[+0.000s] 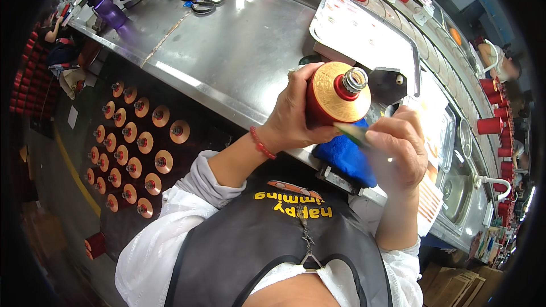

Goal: The person applies a red label to a bottle, smooths it with a green tool, and wipes the surface with a cloth. The person repeats this process on multiple bottles at a stainless steel workstation.

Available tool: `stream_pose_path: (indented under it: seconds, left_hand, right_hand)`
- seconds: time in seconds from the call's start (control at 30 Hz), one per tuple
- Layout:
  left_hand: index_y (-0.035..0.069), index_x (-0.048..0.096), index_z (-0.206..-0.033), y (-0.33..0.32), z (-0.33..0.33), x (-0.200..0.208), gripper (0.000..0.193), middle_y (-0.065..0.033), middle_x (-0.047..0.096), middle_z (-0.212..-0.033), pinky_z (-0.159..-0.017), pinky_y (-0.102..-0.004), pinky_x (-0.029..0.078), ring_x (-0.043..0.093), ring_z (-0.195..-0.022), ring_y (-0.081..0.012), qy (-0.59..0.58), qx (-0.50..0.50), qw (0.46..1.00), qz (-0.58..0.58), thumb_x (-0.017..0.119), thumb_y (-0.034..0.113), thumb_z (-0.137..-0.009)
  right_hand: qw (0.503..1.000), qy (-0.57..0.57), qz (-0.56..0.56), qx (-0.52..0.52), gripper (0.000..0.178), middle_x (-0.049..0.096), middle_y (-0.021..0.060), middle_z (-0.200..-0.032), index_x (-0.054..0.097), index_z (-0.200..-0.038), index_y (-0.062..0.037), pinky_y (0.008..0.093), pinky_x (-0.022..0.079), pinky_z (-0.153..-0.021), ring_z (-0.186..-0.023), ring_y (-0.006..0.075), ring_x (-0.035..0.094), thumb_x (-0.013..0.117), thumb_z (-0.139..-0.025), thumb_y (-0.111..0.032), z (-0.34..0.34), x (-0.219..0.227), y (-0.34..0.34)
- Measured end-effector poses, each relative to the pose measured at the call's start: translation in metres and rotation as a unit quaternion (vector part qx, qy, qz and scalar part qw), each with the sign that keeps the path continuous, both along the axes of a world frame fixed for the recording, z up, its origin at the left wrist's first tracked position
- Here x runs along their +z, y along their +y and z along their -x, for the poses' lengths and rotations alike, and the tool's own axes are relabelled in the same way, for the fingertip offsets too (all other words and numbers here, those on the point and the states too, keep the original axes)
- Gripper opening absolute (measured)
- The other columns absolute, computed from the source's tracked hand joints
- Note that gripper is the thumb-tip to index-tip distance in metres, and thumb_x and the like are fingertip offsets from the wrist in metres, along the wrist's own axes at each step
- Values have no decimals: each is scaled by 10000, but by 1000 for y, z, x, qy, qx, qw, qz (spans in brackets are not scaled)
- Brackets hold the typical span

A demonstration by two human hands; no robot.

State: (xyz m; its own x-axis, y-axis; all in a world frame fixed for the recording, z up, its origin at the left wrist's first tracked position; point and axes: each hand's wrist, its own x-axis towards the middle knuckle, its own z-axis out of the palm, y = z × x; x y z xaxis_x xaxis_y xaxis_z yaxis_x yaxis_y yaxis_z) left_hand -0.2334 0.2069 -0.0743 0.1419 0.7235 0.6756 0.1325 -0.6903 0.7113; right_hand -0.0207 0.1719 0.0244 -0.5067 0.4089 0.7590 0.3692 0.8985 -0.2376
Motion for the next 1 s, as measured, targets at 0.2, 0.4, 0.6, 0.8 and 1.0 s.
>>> stream_pose_path:
  seconds: [0.2, 0.4, 0.6, 0.8, 1.0]
  left_hand:
    - [6, 271, -1460, -8, -28, -7, 1034, -214, 491, -1314, -1019, -482, 426, 516, -1176, -390, 19, 150, 986, -64, 880, 285, -672]
    - [3, 253, -1469, -4, -38, -27, 1041, -219, 490, -1324, -1030, -481, 416, 521, -1175, -386, -14, 139, 990, -33, 886, 332, -711]
    - [17, 253, -1456, -5, -34, -9, 1072, -213, 480, -1350, -1040, -453, 435, 525, -1218, -354, -25, 101, 994, -27, 925, 351, -690]
    - [-2, 237, -1453, -4, -21, -8, 1051, -200, 462, -1364, -1063, -425, 443, 538, -1241, -300, -4, 45, 998, -45, 904, 361, -726]
    - [-28, 290, -1436, -3, -19, -8, 1055, -224, 505, -1341, -1067, -455, 425, 549, -1220, -350, -33, 40, 997, -55, 913, 380, -690]
  right_hand:
    - [998, -57, -24, -12, 310, 633, 19, -938, 713, -962, -109, 404, 403, -789, -789, 222, 560, 746, -654, -99, 25, 16, -2]
    - [997, -61, 8, 53, 281, 623, 22, -887, 707, -936, -111, 407, 415, -785, -786, 237, 568, 759, -659, -100, 35, 21, -10]
    - [911, 196, 359, -45, 167, 659, 48, -921, 685, -966, -36, 294, 473, -758, -809, 147, 601, 750, -824, -94, -6, 1, -7]
    - [879, 192, 427, -87, 272, 656, 21, -850, 664, -988, -10, 248, 494, -723, -795, 95, 603, 726, -913, -264, -21, -4, 50]
    - [894, 47, 444, -28, 308, 651, 34, -854, 673, -998, 6, 272, 489, -729, -801, 109, 592, 723, -908, -284, -2, 15, 99]
